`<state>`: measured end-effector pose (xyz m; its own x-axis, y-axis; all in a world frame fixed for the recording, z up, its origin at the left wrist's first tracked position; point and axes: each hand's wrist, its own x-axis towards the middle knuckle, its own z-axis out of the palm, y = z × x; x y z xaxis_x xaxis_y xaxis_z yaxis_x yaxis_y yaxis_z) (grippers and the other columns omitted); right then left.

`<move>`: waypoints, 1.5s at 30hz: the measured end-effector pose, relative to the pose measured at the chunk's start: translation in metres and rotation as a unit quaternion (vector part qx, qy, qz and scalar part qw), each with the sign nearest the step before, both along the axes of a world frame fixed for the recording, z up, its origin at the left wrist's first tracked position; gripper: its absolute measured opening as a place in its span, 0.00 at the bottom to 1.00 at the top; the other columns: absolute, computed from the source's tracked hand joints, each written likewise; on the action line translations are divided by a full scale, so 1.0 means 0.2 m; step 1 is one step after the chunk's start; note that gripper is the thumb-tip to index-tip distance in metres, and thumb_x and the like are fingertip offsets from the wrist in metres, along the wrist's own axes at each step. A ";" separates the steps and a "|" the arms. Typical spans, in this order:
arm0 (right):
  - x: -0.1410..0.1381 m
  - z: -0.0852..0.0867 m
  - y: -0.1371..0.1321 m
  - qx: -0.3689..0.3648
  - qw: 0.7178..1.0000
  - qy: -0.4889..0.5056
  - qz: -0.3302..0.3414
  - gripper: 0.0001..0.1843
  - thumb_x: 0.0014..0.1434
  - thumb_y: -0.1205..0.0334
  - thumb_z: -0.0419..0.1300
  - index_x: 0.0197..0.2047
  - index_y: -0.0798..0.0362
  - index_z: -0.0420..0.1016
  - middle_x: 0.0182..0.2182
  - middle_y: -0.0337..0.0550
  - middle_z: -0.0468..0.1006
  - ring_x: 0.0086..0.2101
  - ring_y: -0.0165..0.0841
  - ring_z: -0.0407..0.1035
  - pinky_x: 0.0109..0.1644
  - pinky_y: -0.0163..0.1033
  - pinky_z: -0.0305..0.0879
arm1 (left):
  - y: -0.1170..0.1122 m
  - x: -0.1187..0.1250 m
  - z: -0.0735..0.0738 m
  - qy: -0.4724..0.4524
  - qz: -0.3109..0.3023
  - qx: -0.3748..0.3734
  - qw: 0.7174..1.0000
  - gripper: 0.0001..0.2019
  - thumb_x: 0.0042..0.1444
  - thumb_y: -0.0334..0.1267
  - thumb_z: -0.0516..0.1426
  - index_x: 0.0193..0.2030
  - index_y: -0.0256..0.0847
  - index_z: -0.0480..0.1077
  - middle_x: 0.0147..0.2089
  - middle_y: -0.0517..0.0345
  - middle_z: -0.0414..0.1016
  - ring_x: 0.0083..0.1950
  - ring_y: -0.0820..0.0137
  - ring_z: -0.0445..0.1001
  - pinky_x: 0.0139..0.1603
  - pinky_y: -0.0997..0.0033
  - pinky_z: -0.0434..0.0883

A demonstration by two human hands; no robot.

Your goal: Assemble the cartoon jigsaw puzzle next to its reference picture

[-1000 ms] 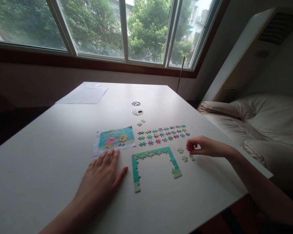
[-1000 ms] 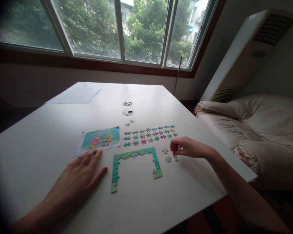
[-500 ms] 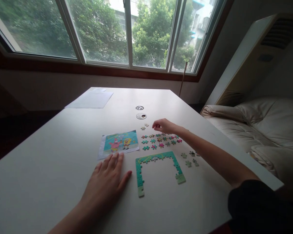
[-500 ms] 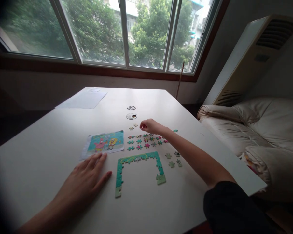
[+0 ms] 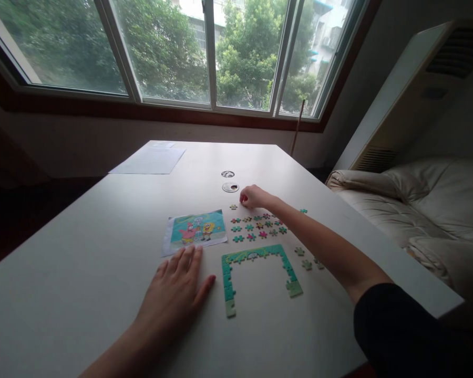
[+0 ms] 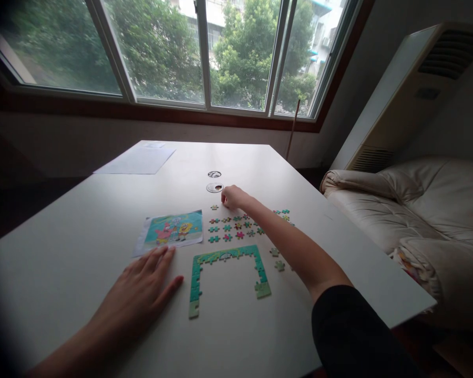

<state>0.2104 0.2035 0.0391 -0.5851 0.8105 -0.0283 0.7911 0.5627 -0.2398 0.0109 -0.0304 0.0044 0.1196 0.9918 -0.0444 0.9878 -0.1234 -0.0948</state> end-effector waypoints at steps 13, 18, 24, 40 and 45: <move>0.25 0.06 -0.28 0.036 0.997 0.056 -0.033 0.15 0.51 0.71 0.56 0.42 0.56 0.78 0.32 0.43 0.79 0.31 0.30 0.71 0.37 0.32 0.65 | 0.00 0.00 0.00 0.009 -0.002 0.006 1.000 0.33 0.60 0.51 0.40 0.66 0.30 0.52 0.67 0.45 0.55 0.67 0.55 0.54 0.63 0.53 0.55; 0.59 0.10 -0.55 -0.082 0.978 0.170 -0.091 0.11 0.48 0.67 0.58 0.36 0.56 0.78 0.28 0.41 0.79 0.29 0.30 0.71 0.33 0.33 0.66 | 0.00 -0.01 -0.04 -0.010 -0.010 0.034 0.999 0.33 0.59 0.51 0.41 0.65 0.29 0.56 0.66 0.43 0.58 0.65 0.54 0.57 0.62 0.52 0.57; 0.96 0.04 -0.76 -0.253 0.935 0.192 -0.159 0.13 0.48 0.58 0.61 0.36 0.57 0.75 0.30 0.44 0.79 0.32 0.34 0.73 0.37 0.37 0.68 | 0.00 0.00 -0.06 -0.027 -0.012 0.063 0.998 0.33 0.59 0.50 0.41 0.64 0.28 0.57 0.64 0.42 0.60 0.64 0.53 0.58 0.61 0.51 0.57; 0.99 0.08 -0.84 -0.170 0.965 0.117 -0.163 0.16 0.54 0.49 0.58 0.34 0.53 0.76 0.30 0.43 0.78 0.31 0.35 0.70 0.36 0.37 0.64 | 0.00 -0.01 -0.05 -0.009 -0.013 0.046 0.999 0.32 0.60 0.50 0.41 0.65 0.29 0.56 0.65 0.43 0.59 0.65 0.54 0.57 0.61 0.52 0.57; 0.77 0.12 -0.60 -0.121 0.983 0.111 -0.081 0.18 0.56 0.50 0.57 0.35 0.57 0.76 0.27 0.43 0.75 0.28 0.30 0.67 0.31 0.35 0.61 | 0.00 -0.01 -0.04 -0.010 -0.013 0.047 0.999 0.33 0.60 0.51 0.41 0.65 0.29 0.57 0.65 0.43 0.59 0.65 0.53 0.57 0.61 0.52 0.57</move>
<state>0.3646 0.0834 0.0627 -0.4631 0.8784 -0.1183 0.7780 0.3390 -0.5289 0.0094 -0.0295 -0.0035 0.1453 0.9881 0.0505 0.9861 -0.1405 -0.0884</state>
